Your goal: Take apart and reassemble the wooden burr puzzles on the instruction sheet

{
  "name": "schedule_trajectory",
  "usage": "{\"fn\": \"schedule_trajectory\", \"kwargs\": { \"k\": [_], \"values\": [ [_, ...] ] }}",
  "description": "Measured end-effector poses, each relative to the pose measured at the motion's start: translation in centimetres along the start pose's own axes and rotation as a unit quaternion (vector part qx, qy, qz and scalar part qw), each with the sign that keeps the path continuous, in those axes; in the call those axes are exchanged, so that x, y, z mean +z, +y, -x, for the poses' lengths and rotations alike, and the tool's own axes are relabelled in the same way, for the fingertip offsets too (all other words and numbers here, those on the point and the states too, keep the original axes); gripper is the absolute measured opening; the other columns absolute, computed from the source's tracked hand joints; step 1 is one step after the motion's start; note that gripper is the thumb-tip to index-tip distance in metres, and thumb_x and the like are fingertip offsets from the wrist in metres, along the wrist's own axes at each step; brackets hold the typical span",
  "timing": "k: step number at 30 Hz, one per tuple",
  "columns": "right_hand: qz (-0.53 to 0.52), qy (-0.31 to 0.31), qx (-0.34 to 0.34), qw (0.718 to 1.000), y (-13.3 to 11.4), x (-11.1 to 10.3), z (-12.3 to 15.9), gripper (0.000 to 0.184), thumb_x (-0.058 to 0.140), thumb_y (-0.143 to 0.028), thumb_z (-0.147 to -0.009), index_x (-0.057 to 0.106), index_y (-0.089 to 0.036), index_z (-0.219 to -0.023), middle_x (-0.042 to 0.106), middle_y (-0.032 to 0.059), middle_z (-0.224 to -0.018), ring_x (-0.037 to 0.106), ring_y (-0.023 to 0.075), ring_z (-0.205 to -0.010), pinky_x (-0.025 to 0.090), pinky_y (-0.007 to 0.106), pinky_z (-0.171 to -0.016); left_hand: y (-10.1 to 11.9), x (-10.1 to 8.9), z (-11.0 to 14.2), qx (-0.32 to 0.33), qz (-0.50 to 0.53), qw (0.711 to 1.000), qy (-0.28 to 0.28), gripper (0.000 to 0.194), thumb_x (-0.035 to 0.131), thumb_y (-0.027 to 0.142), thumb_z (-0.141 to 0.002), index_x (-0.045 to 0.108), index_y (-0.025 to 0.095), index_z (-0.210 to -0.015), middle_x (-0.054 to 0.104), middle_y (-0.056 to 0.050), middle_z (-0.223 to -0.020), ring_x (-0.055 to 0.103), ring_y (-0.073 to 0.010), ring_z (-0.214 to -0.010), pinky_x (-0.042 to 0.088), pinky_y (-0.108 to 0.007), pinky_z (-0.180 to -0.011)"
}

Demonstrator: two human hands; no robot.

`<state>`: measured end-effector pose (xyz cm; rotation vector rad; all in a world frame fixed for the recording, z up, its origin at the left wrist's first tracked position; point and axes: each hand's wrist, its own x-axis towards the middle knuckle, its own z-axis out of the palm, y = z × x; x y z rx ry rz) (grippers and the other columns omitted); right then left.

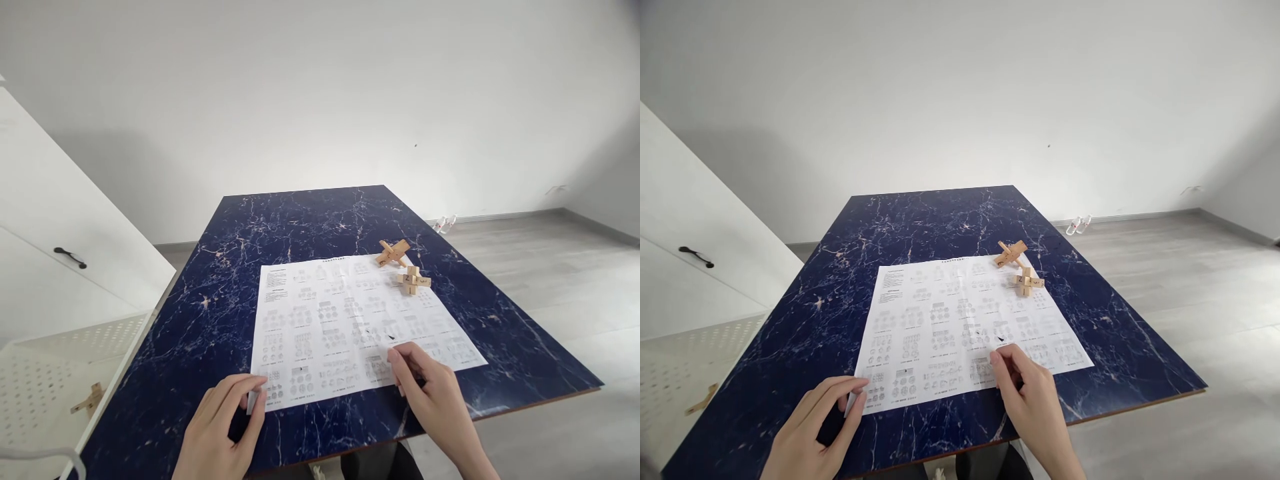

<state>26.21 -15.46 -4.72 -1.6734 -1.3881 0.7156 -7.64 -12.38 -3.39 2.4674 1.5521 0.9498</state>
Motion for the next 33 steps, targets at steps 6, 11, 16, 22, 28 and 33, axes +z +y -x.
{"fn": "schedule_trajectory", "kwargs": {
  "k": [6, 11, 16, 22, 28, 33],
  "values": [
    [0.002, -0.004, -0.009, 1.000, 0.0, -0.1, 0.1, 0.042, 0.050, -0.058, -0.109, 0.063, -0.025, -0.087, 0.054, -0.0026, -0.061, 0.049, 0.0159, -0.052, 0.034, 0.028, -0.051, 0.1, 0.2, -0.1, -0.018, -0.005, 1.000, 0.010, 0.022, 0.059, 0.044, -0.107, 0.071, 0.028, -0.117, 0.072, -0.003, -0.100, 0.069, -0.0186, -0.085, 0.055, -0.026, -0.085],
    [-0.004, -0.013, -0.018, 1.000, -0.3, -0.2, 0.1, 0.041, 0.051, -0.056, -0.109, 0.064, -0.025, -0.087, 0.051, -0.0034, -0.061, 0.046, 0.0151, -0.052, 0.033, 0.027, -0.050, 0.1, 0.0, -0.2, -0.024, -0.017, 1.000, 0.001, 0.023, 0.060, 0.044, -0.107, 0.071, 0.027, -0.117, 0.071, -0.002, -0.097, 0.069, -0.0170, -0.082, 0.056, -0.023, -0.082],
    [-0.011, -0.026, -0.001, 1.000, -0.6, -0.3, 0.1, 0.041, 0.050, -0.057, -0.110, 0.065, -0.025, -0.088, 0.045, -0.0046, -0.060, 0.041, 0.0145, -0.050, 0.029, 0.028, -0.048, 0.3, -0.2, -0.5, -0.015, -0.025, 1.000, -0.005, 0.024, 0.060, 0.046, -0.106, 0.071, 0.028, -0.118, 0.073, -0.003, -0.102, 0.070, -0.0169, -0.083, 0.056, -0.022, -0.077],
    [-0.003, -0.008, -0.002, 1.000, -1.4, -0.3, 0.2, 0.043, 0.049, -0.056, -0.110, 0.063, -0.024, -0.086, 0.046, -0.0043, -0.061, 0.041, 0.0147, -0.053, 0.030, 0.027, -0.051, 0.2, -0.1, -0.7, -0.012, -0.011, 1.000, -0.014, 0.026, 0.062, 0.049, -0.104, 0.073, 0.029, -0.118, 0.074, -0.005, -0.108, 0.072, -0.0198, -0.085, 0.061, -0.025, -0.080],
    [0.002, 0.001, -0.014, 1.000, -1.4, -0.2, 0.2, 0.043, 0.048, -0.056, -0.110, 0.063, -0.024, -0.085, 0.049, -0.0043, -0.060, 0.044, 0.0143, -0.052, 0.033, 0.026, -0.051, 0.0, -0.7, -0.8, -0.031, 0.010, 0.998, -0.053, 0.028, 0.062, 0.049, -0.104, 0.072, 0.028, -0.120, 0.073, -0.005, -0.103, 0.071, -0.0164, -0.080, 0.061, -0.022, -0.080],
    [0.012, 0.013, -0.031, 0.999, -1.3, -0.1, 0.1, 0.044, 0.048, -0.057, -0.110, 0.063, -0.024, -0.085, 0.050, -0.0033, -0.060, 0.044, 0.0148, -0.050, 0.034, 0.026, -0.049, -0.5, -1.5, -3.5, -0.045, 0.017, 0.992, -0.117, 0.033, 0.056, 0.052, -0.106, 0.073, 0.027, -0.119, 0.066, 0.000, -0.081, 0.065, -0.0130, -0.065, 0.056, -0.018, -0.067]
  ]
}}
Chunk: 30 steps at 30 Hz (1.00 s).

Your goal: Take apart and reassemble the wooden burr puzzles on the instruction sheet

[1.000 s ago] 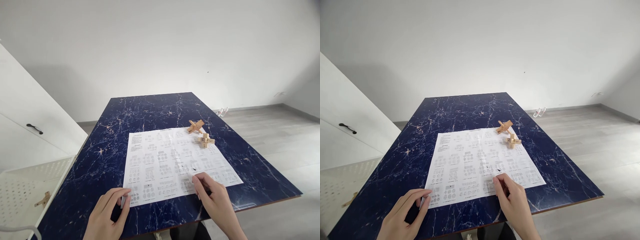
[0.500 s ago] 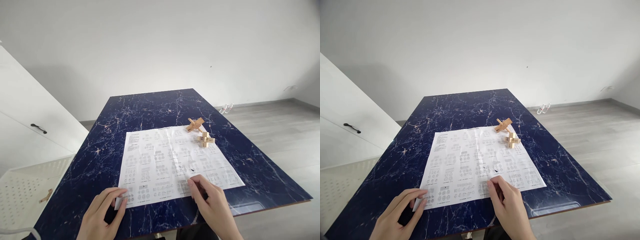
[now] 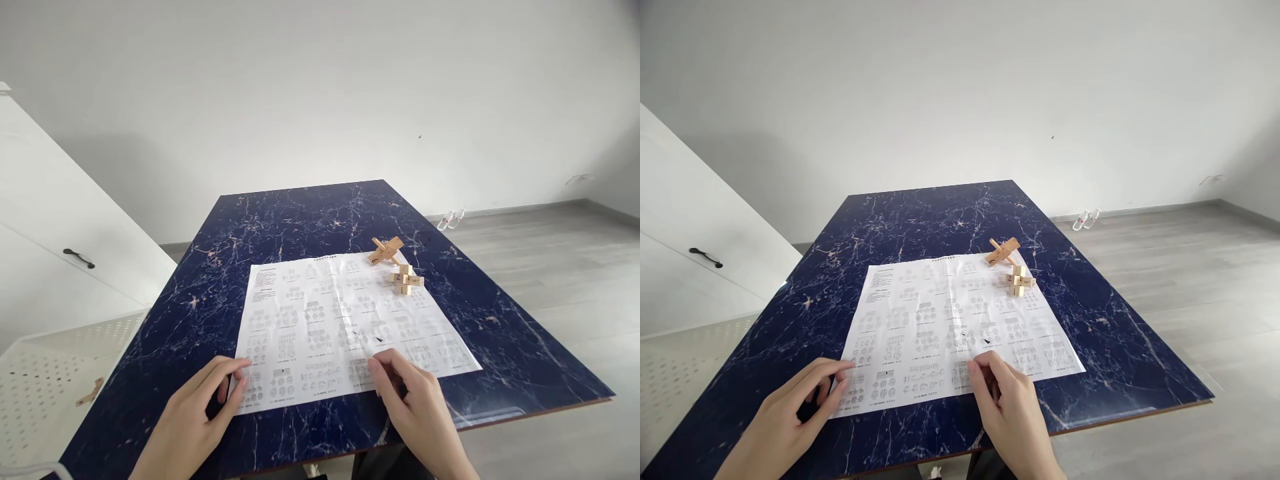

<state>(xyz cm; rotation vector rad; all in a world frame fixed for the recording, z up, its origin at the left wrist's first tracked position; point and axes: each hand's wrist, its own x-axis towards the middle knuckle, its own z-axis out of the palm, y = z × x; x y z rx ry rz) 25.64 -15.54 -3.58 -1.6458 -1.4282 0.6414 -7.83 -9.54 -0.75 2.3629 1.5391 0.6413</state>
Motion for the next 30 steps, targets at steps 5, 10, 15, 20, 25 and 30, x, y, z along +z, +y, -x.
{"fn": "schedule_trajectory", "kwargs": {
  "k": [5, 10, 15, 20, 25, 30],
  "values": [
    [-0.002, -0.004, -0.014, 1.000, 0.1, -0.2, -0.2, 0.042, 0.048, -0.054, -0.111, 0.061, -0.024, -0.084, 0.053, -0.0021, -0.061, 0.047, 0.0154, -0.052, 0.037, 0.026, -0.050, -0.7, -1.5, -5.1, 0.004, -0.030, 0.997, -0.075, 0.037, 0.053, 0.052, -0.105, 0.072, 0.027, -0.123, 0.072, -0.001, -0.093, 0.069, -0.0149, -0.069, 0.053, -0.021, -0.062],
    [-0.001, -0.012, -0.016, 1.000, 0.3, -0.2, -0.2, 0.041, 0.049, -0.054, -0.110, 0.063, -0.024, -0.085, 0.053, -0.0031, -0.061, 0.047, 0.0148, -0.051, 0.037, 0.026, -0.050, -1.5, -1.6, -10.7, 0.033, -0.067, 0.993, -0.093, 0.042, 0.050, 0.053, -0.102, 0.074, 0.025, -0.124, 0.072, -0.003, -0.099, 0.070, -0.0179, -0.073, 0.051, -0.026, -0.064],
    [0.011, 0.010, 0.000, 1.000, 0.1, 0.1, 0.0, 0.042, 0.049, -0.055, -0.110, 0.064, -0.024, -0.086, 0.050, -0.0037, -0.060, 0.044, 0.0147, -0.051, 0.035, 0.026, -0.051, -3.3, 0.9, -15.4, -0.038, -0.128, 0.991, -0.024, 0.034, 0.049, 0.044, -0.100, 0.070, 0.023, -0.117, 0.072, -0.004, -0.100, 0.071, -0.0211, -0.081, 0.045, -0.028, -0.064],
    [-0.001, 0.007, 0.001, 1.000, 0.0, 0.1, -0.1, 0.043, 0.049, -0.056, -0.110, 0.063, -0.024, -0.085, 0.051, -0.0034, -0.061, 0.045, 0.0155, -0.052, 0.035, 0.027, -0.051, -4.6, 2.2, -17.4, -0.071, -0.133, 0.988, 0.016, 0.027, 0.048, 0.042, -0.100, 0.067, 0.023, -0.108, 0.069, -0.001, -0.082, 0.066, -0.0210, -0.073, 0.037, -0.028, -0.061],
    [-0.005, -0.005, 0.000, 1.000, 0.2, 0.2, -0.2, 0.042, 0.050, -0.056, -0.110, 0.061, -0.024, -0.085, 0.052, -0.0032, -0.062, 0.047, 0.0159, -0.053, 0.036, 0.027, -0.053, -5.2, 2.1, -17.0, -0.065, -0.117, 0.991, 0.025, 0.024, 0.051, 0.041, -0.099, 0.066, 0.024, -0.107, 0.071, 0.001, -0.084, 0.069, -0.0202, -0.078, 0.039, -0.028, -0.064],
    [-0.001, -0.040, -0.012, 0.999, 0.2, -0.2, -1.2, 0.040, 0.049, -0.056, -0.110, 0.061, -0.024, -0.089, 0.058, -0.0015, -0.065, 0.056, 0.0182, -0.059, 0.041, 0.028, -0.055, -5.7, 2.3, -16.7, -0.064, -0.107, 0.992, 0.027, 0.025, 0.051, 0.042, -0.099, 0.066, 0.025, -0.109, 0.074, 0.000, -0.087, 0.071, -0.0215, -0.080, 0.039, -0.028, -0.064]
  ]
}}
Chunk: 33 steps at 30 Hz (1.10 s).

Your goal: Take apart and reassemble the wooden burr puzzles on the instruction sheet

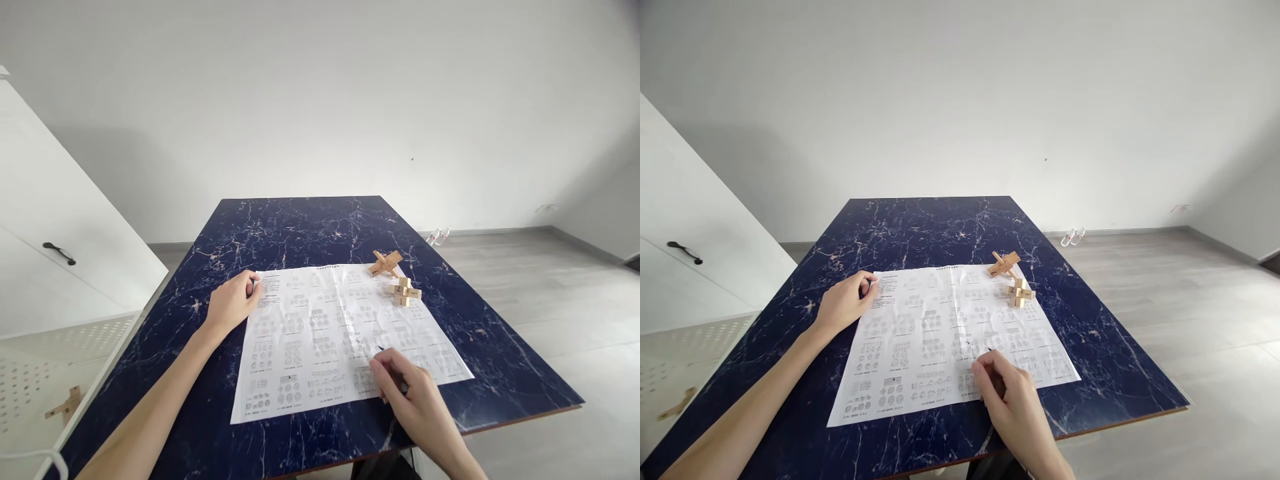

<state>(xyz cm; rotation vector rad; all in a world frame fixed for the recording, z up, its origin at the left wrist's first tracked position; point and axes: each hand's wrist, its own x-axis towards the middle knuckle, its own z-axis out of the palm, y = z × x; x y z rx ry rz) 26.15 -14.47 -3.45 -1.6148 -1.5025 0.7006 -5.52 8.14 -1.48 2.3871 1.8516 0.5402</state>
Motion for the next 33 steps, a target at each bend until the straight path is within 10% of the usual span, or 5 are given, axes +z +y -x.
{"fn": "schedule_trajectory", "kwargs": {
  "k": [8, 16, 23, 33],
  "values": [
    [0.223, 0.188, -0.124, 0.948, 1.0, -6.1, -9.5, 0.031, 0.053, -0.045, -0.103, 0.058, -0.022, -0.123, 0.070, 0.0155, -0.114, 0.065, 0.0336, -0.110, 0.051, 0.047, -0.096, 0.0, -0.1, 0.6, 0.008, 0.013, 1.000, -0.004, 0.024, 0.049, 0.039, -0.100, 0.065, 0.024, -0.110, 0.073, 0.000, -0.087, 0.072, -0.0226, -0.084, 0.041, -0.029, -0.067],
    [0.363, 0.128, -0.031, 0.922, 2.7, -7.2, -17.7, 0.031, 0.052, -0.043, -0.101, 0.056, -0.021, -0.123, 0.076, 0.0145, -0.116, 0.062, 0.0389, -0.119, 0.041, 0.051, -0.099, 0.3, -0.4, 1.0, 0.018, 0.026, 0.999, -0.010, 0.023, 0.049, 0.038, -0.100, 0.065, 0.024, -0.108, 0.075, -0.001, -0.090, 0.072, -0.0221, -0.084, 0.044, -0.029, -0.067],
    [0.378, 0.080, -0.003, 0.923, 1.7, -5.5, -19.6, 0.015, 0.055, -0.029, -0.100, 0.064, -0.020, -0.106, 0.078, 0.0091, -0.081, 0.072, 0.0335, -0.086, 0.041, 0.048, -0.091, 0.6, -0.2, 1.7, 0.042, 0.041, 0.998, 0.003, 0.018, 0.053, 0.031, -0.100, 0.066, 0.022, -0.107, 0.075, -0.002, -0.090, 0.071, -0.0210, -0.078, 0.043, -0.028, -0.066],
    [0.201, 0.046, -0.128, 0.970, -3.0, -1.7, -17.1, 0.030, 0.054, -0.048, -0.107, 0.072, -0.024, -0.108, 0.083, 0.0077, -0.108, 0.076, 0.0265, -0.104, 0.053, 0.037, -0.091, 4.2, -0.6, 4.1, 0.138, 0.159, 0.975, 0.067, 0.025, 0.050, 0.042, -0.109, 0.062, 0.022, -0.120, 0.072, -0.005, -0.104, 0.069, -0.0190, -0.094, 0.055, -0.030, -0.086]
  ]
}}
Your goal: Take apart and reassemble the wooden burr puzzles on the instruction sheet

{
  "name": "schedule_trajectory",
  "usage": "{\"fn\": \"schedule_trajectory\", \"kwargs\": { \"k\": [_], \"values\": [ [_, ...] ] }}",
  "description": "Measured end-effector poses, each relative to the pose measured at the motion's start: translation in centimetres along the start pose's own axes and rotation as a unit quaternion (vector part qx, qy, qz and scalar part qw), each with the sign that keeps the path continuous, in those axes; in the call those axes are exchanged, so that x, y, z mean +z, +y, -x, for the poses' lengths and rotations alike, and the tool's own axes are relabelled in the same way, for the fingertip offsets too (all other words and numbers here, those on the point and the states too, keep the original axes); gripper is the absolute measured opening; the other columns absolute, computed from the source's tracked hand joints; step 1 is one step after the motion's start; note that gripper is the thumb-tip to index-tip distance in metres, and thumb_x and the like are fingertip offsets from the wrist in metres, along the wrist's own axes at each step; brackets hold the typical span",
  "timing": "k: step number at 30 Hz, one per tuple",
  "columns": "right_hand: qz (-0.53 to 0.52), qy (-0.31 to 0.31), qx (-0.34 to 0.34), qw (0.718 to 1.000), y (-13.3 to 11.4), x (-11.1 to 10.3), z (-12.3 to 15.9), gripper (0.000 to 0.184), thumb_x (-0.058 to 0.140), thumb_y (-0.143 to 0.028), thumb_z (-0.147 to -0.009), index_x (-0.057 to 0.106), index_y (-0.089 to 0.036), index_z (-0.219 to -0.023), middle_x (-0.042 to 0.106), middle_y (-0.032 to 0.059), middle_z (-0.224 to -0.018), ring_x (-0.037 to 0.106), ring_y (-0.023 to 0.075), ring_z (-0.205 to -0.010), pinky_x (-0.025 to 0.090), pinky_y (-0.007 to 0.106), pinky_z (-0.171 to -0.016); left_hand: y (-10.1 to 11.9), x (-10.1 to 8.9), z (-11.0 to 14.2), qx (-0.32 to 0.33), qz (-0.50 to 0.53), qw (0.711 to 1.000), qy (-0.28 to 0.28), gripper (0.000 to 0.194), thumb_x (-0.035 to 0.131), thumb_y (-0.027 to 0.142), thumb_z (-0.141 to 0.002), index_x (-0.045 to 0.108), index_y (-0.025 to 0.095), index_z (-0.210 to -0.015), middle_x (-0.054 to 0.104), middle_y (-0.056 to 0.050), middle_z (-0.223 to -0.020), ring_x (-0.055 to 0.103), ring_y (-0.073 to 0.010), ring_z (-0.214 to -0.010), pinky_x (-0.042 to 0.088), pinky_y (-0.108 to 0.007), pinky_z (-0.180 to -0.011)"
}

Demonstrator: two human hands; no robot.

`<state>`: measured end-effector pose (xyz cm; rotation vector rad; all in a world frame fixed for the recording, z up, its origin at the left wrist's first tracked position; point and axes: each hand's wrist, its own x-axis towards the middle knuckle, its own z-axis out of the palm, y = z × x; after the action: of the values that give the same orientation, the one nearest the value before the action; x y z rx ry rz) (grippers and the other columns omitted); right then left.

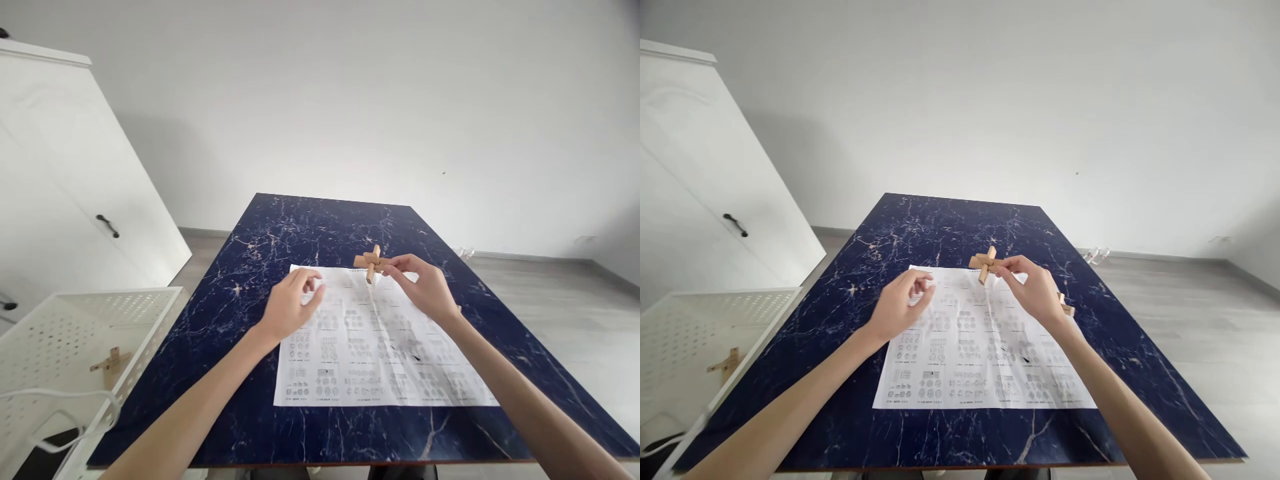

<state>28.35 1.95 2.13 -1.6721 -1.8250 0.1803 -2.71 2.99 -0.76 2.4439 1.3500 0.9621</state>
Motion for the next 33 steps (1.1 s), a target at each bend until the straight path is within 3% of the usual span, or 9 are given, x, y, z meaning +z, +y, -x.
{"fn": "schedule_trajectory", "kwargs": {
  "k": [3, 6, 8, 12, 17, 23, 29, 33],
  "values": [
    [-0.224, -0.032, -0.006, 0.974, -2.3, 1.4, 1.6, 0.034, 0.066, -0.054, -0.102, 0.073, -0.021, -0.104, 0.082, 0.0095, -0.099, 0.077, 0.0281, -0.098, 0.056, 0.041, -0.091, 1.2, 0.8, 0.6, 0.049, 0.120, 0.992, 0.011, 0.061, 0.071, 0.055, -0.098, 0.047, 0.022, -0.144, 0.063, -0.015, -0.135, 0.064, -0.0276, -0.122, 0.056, -0.042, -0.104],
    [-0.320, -0.093, -0.012, 0.943, -3.9, 2.8, 3.0, 0.032, 0.070, -0.053, -0.100, 0.073, -0.021, -0.102, 0.080, 0.0087, -0.098, 0.076, 0.0268, -0.095, 0.057, 0.042, -0.090, 1.5, 1.4, 0.9, 0.058, 0.217, 0.974, 0.003, 0.102, 0.087, 0.065, -0.081, 0.032, 0.029, -0.159, 0.044, -0.020, -0.159, 0.053, -0.0389, -0.142, 0.048, -0.060, -0.117],
    [-0.359, -0.118, -0.017, 0.926, -4.3, 3.7, 3.7, 0.029, 0.073, -0.051, -0.100, 0.074, -0.022, -0.100, 0.079, 0.0078, -0.097, 0.075, 0.0251, -0.093, 0.058, 0.040, -0.088, 1.3, 1.4, 0.9, 0.044, 0.266, 0.963, -0.024, 0.115, 0.091, 0.068, -0.074, 0.026, 0.034, -0.163, 0.041, -0.019, -0.164, 0.052, -0.0430, -0.146, 0.046, -0.066, -0.118],
    [-0.441, -0.142, -0.003, 0.886, -3.8, 5.3, 4.3, 0.024, 0.075, -0.048, -0.100, 0.071, -0.024, -0.101, 0.077, 0.0053, -0.096, 0.075, 0.0225, -0.092, 0.057, 0.036, -0.085, 1.0, 1.0, 0.6, 0.030, 0.305, 0.949, -0.070, 0.109, 0.093, 0.066, -0.073, 0.036, 0.035, -0.161, 0.055, -0.015, -0.156, 0.057, -0.0417, -0.142, 0.048, -0.064, -0.117],
    [-0.521, -0.228, 0.032, 0.822, -2.8, 5.9, 4.1, 0.034, 0.074, -0.044, -0.103, 0.059, -0.026, -0.127, 0.077, 0.0011, -0.088, 0.072, 0.0177, -0.077, 0.054, 0.032, -0.074, 1.4, 1.0, 0.5, 0.041, 0.266, 0.961, -0.065, 0.096, 0.095, 0.057, -0.074, 0.046, 0.034, -0.154, 0.062, -0.011, -0.147, 0.062, -0.0374, -0.134, 0.052, -0.059, -0.114],
    [-0.564, -0.334, 0.048, 0.753, -2.6, 5.5, 3.7, 0.028, 0.069, -0.046, -0.106, 0.061, -0.020, -0.115, 0.075, 0.0024, -0.086, 0.064, 0.0123, -0.062, 0.045, 0.027, -0.060, 1.8, 1.7, 1.0, 0.057, 0.312, 0.948, -0.038, 0.118, 0.102, 0.050, -0.066, 0.035, 0.036, -0.161, 0.062, -0.012, -0.148, 0.065, -0.0361, -0.130, 0.055, -0.054, -0.111],
    [-0.561, -0.400, 0.037, 0.724, -2.7, 4.6, 3.5, 0.029, 0.064, -0.045, -0.109, 0.066, -0.017, -0.108, 0.071, 0.0024, -0.080, 0.062, 0.0115, -0.060, 0.045, 0.027, -0.058, 1.6, 2.1, 1.3, 0.066, 0.324, 0.942, -0.057, 0.123, 0.106, 0.042, -0.058, 0.038, 0.036, -0.160, 0.061, -0.013, -0.149, 0.064, -0.0371, -0.130, 0.052, -0.057, -0.114],
    [-0.572, -0.395, 0.030, 0.718, -2.8, 4.7, 3.7, 0.027, 0.060, -0.043, -0.111, 0.066, -0.017, -0.109, 0.068, 0.0001, -0.078, 0.059, 0.0098, -0.055, 0.044, 0.026, -0.055, 1.7, 2.1, 1.4, 0.069, 0.336, 0.937, -0.063, 0.122, 0.106, 0.039, -0.058, 0.039, 0.038, -0.160, 0.061, -0.012, -0.150, 0.064, -0.0361, -0.130, 0.052, -0.055, -0.113]
  ]
}}
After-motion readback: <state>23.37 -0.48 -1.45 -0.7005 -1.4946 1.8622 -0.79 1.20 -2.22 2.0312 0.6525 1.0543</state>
